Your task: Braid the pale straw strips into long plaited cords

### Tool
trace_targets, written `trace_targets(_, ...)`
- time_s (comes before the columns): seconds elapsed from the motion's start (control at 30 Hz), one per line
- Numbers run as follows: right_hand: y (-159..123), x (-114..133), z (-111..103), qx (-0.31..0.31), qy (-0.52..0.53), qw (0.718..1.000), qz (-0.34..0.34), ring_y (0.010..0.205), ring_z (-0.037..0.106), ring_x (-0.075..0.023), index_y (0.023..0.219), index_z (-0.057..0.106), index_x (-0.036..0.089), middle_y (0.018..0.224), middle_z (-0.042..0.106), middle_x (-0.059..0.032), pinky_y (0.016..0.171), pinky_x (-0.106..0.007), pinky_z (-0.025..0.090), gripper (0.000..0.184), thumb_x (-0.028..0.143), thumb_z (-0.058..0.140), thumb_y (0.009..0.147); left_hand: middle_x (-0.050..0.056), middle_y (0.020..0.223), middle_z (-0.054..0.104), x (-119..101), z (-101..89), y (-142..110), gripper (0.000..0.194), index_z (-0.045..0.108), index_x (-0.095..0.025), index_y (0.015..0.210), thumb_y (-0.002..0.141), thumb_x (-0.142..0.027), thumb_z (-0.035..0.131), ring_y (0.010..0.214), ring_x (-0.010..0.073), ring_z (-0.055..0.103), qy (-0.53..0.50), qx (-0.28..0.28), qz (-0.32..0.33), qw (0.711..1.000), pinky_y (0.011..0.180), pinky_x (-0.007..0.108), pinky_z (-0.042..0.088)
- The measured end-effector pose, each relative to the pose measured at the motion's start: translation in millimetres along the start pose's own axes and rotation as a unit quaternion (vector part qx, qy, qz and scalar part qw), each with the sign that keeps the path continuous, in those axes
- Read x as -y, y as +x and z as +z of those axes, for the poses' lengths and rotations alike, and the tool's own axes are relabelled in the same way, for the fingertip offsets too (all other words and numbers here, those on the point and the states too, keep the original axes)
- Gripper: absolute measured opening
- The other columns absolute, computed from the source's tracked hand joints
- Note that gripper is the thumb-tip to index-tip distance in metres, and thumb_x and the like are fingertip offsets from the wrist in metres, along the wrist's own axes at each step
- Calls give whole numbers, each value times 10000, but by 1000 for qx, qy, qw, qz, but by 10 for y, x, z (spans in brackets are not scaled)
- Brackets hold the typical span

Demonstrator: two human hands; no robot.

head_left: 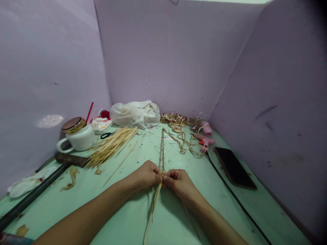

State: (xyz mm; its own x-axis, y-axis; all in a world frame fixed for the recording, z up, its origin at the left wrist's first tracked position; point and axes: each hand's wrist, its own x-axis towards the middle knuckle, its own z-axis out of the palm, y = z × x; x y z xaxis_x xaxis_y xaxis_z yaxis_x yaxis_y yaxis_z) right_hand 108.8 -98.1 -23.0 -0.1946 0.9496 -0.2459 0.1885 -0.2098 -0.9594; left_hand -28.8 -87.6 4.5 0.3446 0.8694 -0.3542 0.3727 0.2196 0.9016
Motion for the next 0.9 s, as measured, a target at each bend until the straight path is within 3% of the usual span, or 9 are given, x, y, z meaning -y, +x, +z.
trace_targets(0.17, 15, 21, -86, 48, -94, 993, -44, 446, 319, -62, 589, 518, 131, 485, 449, 27, 438, -199, 228, 118, 234, 502, 643, -65, 406, 268, -11, -43, -3, 88, 434, -144, 452, 527, -173, 470, 421, 43, 196, 79, -2, 32, 996, 418, 221, 132)
trace_targets(0.27, -13, 36, -144, 58, -229, 962, -133, 502, 370, -82, 627, 536, 141, 539, 496, 8, 476, -204, 252, 117, 215, 467, 687, -62, 424, 245, 6, -64, 18, 95, 401, -151, 441, 523, -157, 449, 434, 47, 189, 94, 13, 48, 994, 422, 226, 130)
trace_targets(0.37, -38, 18, -149, 11, -316, 931, -181, 534, 395, -93, 620, 519, 155, 572, 527, -4, 504, -210, 256, 122, 182, 440, 708, -59, 434, 247, 40, -66, 52, 93, 385, -152, 431, 512, -146, 431, 444, 49, 196, 89, 32, 69, 993, 431, 224, 143)
trace_targets(0.43, -32, -11, -117, -10, -296, 942, -159, 527, 394, -94, 608, 497, 157, 564, 520, -4, 496, -209, 257, 126, 174, 428, 712, -56, 439, 268, 65, -62, 75, 83, 419, -143, 438, 519, -154, 431, 455, 53, 212, 73, 42, 84, 993, 441, 220, 163)
trace_targets(0.6, 31, -42, -23, 29, -99, 994, -34, 441, 358, -71, 577, 452, 157, 475, 455, 29, 452, -197, 267, 98, 154, 439, 674, -50, 445, 306, 94, -60, 96, 95, 488, -125, 468, 534, -179, 446, 471, 59, 239, 85, 41, 95, 991, 451, 215, 183)
trace_targets(0.73, 39, -9, -13, 19, -24, 999, -11, 394, 304, -53, 543, 451, 154, 412, 407, 53, 418, -196, 231, 128, 214, 507, 641, -53, 439, 280, 54, -67, 63, 85, 440, -137, 448, 527, -169, 437, 458, 54, 220, 106, 27, 87, 990, 436, 211, 173)
trace_targets(0.9, 31, -8, -12, 4, -26, 1000, -10, 390, 318, -50, 525, 461, 154, 395, 421, 53, 406, -194, 229, 126, 211, 550, 593, -32, 408, 377, -17, -70, -19, 96, 525, -124, 486, 534, -173, 458, 422, 67, 304, 184, -20, 27, 982, 424, 205, 205)
